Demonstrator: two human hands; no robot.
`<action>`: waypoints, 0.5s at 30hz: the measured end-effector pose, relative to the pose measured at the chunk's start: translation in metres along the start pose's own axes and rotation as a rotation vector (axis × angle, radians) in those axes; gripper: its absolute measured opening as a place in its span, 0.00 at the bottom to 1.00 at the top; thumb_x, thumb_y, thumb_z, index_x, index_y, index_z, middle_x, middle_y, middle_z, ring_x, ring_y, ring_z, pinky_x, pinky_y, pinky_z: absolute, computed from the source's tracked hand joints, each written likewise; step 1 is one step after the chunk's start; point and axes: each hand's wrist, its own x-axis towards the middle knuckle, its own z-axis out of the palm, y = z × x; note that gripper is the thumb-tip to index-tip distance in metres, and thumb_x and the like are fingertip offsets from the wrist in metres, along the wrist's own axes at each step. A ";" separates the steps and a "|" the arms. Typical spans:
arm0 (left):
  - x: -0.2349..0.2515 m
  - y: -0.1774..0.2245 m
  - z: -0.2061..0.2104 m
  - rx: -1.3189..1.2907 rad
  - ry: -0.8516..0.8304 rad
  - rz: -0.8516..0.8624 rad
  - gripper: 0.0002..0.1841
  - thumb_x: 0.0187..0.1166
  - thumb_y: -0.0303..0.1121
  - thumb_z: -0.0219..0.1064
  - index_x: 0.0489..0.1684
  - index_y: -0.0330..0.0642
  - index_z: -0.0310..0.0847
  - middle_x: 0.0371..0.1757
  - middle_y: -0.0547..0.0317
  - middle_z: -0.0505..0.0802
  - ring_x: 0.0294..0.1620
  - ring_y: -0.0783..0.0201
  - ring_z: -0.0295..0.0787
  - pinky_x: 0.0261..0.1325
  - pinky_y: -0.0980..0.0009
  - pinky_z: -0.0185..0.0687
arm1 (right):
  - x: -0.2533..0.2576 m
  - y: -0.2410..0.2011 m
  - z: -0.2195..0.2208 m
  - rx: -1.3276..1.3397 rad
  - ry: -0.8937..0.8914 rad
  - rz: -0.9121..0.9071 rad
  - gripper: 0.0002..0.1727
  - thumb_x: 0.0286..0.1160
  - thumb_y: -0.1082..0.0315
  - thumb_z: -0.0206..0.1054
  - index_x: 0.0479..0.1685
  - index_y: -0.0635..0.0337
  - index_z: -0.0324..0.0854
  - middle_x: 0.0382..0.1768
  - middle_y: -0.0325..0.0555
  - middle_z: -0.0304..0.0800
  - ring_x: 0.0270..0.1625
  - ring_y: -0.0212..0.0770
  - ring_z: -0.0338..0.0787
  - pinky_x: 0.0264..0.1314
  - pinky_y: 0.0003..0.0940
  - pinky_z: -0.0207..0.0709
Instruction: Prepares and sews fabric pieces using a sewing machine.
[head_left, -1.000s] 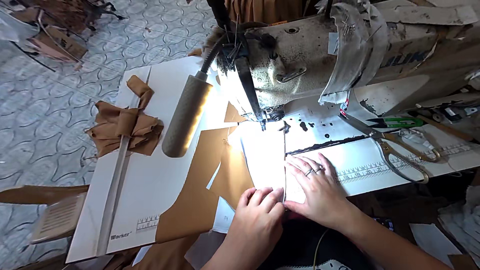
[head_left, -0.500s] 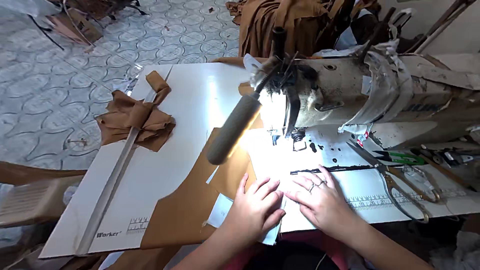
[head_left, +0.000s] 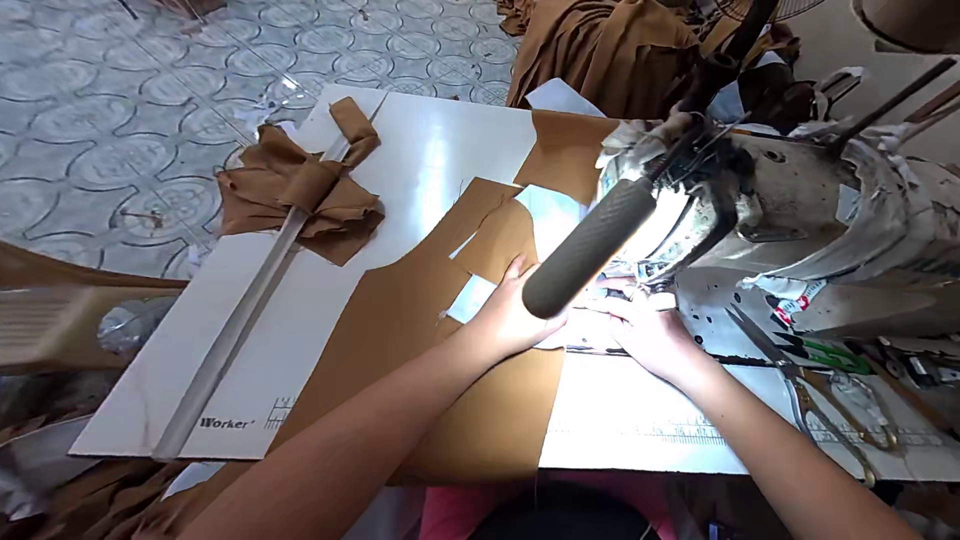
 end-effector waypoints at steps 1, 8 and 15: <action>0.005 -0.006 0.001 -0.002 0.000 0.000 0.17 0.84 0.43 0.59 0.55 0.48 0.92 0.68 0.58 0.91 0.78 0.55 0.80 0.89 0.37 0.50 | 0.002 0.001 0.002 0.005 0.012 0.030 0.18 0.85 0.64 0.58 0.63 0.49 0.91 0.72 0.55 0.86 0.83 0.58 0.73 0.93 0.59 0.44; 0.032 -0.014 -0.004 0.048 0.080 0.064 0.14 0.84 0.36 0.60 0.51 0.46 0.93 0.60 0.55 0.93 0.74 0.49 0.82 0.79 0.28 0.58 | 0.001 0.003 0.011 0.051 0.179 0.001 0.16 0.79 0.65 0.61 0.55 0.59 0.92 0.62 0.56 0.91 0.75 0.58 0.81 0.89 0.57 0.55; -0.034 0.073 -0.028 0.213 -0.184 -0.076 0.29 0.83 0.47 0.62 0.79 0.39 0.76 0.83 0.41 0.78 0.87 0.41 0.68 0.83 0.30 0.54 | 0.000 -0.002 0.008 0.083 0.134 0.058 0.17 0.80 0.64 0.61 0.58 0.60 0.91 0.66 0.58 0.88 0.79 0.60 0.78 0.91 0.57 0.50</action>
